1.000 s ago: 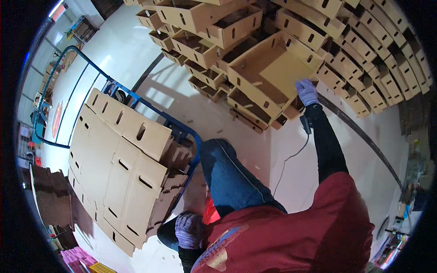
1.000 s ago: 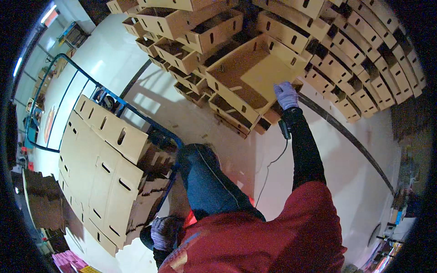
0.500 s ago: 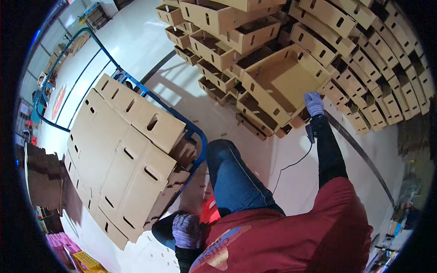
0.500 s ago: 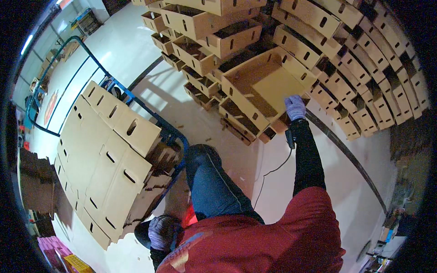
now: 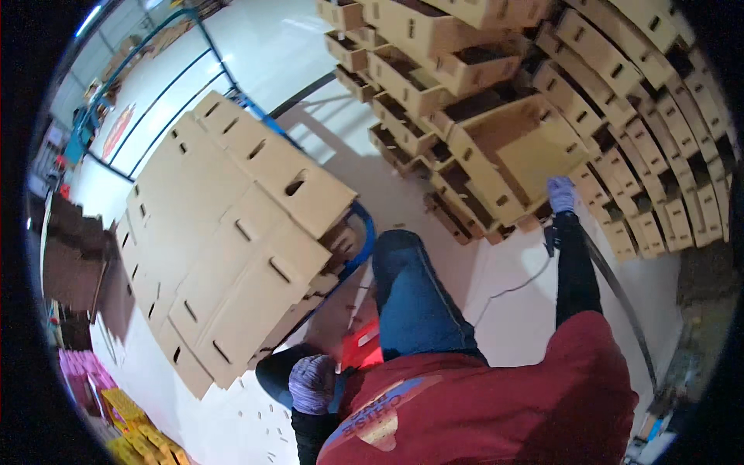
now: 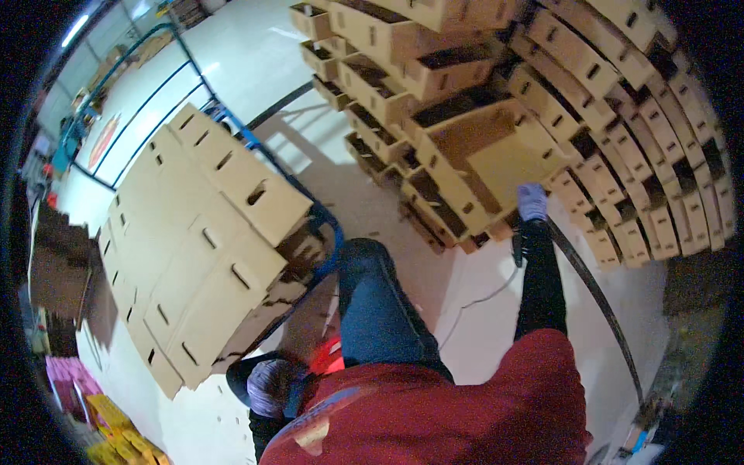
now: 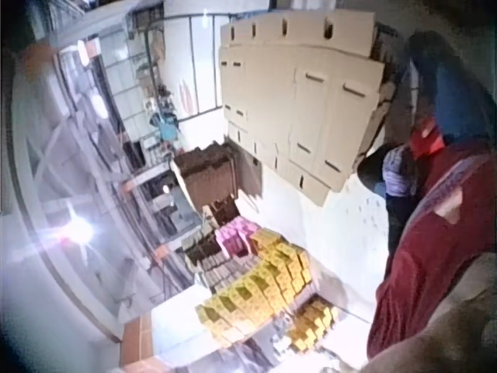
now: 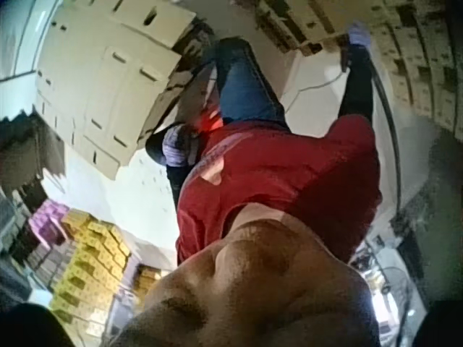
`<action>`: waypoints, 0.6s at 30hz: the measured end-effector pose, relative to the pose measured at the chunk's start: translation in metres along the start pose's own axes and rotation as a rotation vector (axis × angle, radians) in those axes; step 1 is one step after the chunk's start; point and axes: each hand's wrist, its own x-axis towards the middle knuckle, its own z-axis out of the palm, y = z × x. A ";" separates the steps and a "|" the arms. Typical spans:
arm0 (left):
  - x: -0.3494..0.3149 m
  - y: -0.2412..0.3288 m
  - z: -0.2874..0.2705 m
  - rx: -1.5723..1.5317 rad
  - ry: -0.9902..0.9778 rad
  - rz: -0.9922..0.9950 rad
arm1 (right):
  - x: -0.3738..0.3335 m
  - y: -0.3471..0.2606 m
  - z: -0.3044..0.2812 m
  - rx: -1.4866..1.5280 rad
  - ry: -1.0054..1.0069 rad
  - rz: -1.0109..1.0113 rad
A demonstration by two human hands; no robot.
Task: The recorder folds flat cardboard sheets into boxes and stacks the completed boxes on a cart and a pile.
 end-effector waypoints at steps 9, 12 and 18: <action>-0.036 -0.149 -0.153 0.392 0.756 -0.513 | 0.051 -0.225 -0.107 0.135 0.072 -0.177; -0.077 -0.245 -0.183 0.502 0.796 -0.823 | 0.059 -0.368 -0.126 0.669 -0.178 -0.367; -0.050 -0.260 -0.194 0.182 0.551 -1.110 | 0.053 -0.541 -0.069 0.719 -0.429 -0.444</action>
